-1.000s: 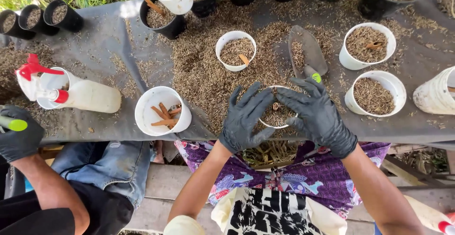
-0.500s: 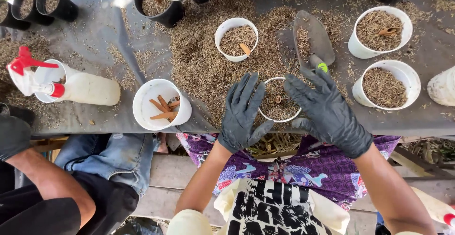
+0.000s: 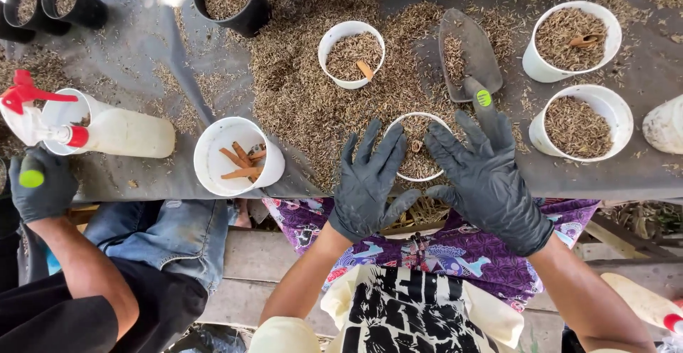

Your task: Filling small plastic pots with soil substrate using a hand trowel and inserting markers into the soil.

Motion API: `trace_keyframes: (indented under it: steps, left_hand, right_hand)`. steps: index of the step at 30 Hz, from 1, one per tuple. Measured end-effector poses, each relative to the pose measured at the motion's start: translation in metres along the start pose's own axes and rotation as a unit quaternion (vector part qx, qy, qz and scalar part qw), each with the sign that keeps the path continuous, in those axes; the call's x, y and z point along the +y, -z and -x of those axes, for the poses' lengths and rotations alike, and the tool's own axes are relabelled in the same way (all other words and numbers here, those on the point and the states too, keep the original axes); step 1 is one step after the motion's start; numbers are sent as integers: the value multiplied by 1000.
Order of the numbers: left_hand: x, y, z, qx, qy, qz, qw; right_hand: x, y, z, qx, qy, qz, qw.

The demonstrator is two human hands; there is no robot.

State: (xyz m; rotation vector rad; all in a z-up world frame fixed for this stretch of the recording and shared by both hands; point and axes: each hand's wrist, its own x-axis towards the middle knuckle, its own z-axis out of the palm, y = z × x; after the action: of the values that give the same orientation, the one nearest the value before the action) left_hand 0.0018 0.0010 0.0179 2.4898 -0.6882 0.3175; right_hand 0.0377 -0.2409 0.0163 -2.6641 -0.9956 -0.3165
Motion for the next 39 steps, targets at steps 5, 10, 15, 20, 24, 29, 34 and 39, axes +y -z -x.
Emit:
trace_keyframes:
  steps: [5,10,15,20,24,29,34,39]
  left_hand:
    - [2,-3,0,-3,7,-8,1000]
    - [5,-4,0,-2,12,0,1000]
    - [5,-9,-1,-12,29,-24,999]
    - [10,-4,-3,4,13,-61,998]
    - [15,2,6,12,12,-47,999]
    - [14,-7,11,34,-10,-34,999]
    - [9,-16,11,38,-23,-43,998]
    - [6,-18,11,56,-35,-50,997]
  right_hand:
    - [0,-3,-5,4,5,7,1000]
    - [1,-6,-7,14,-3,13,1000]
    - [-1,-12,-11,15,-2,12,1000]
    - [-4,-2,-15,61,31,25,997]
    - [1,-4,-4,113,66,30,991]
    - [0,-7,13,83,85,42,992]
    - [-4,-5,9,118,102,15,988]
    - [-1,-4,7,130,133,11,982]
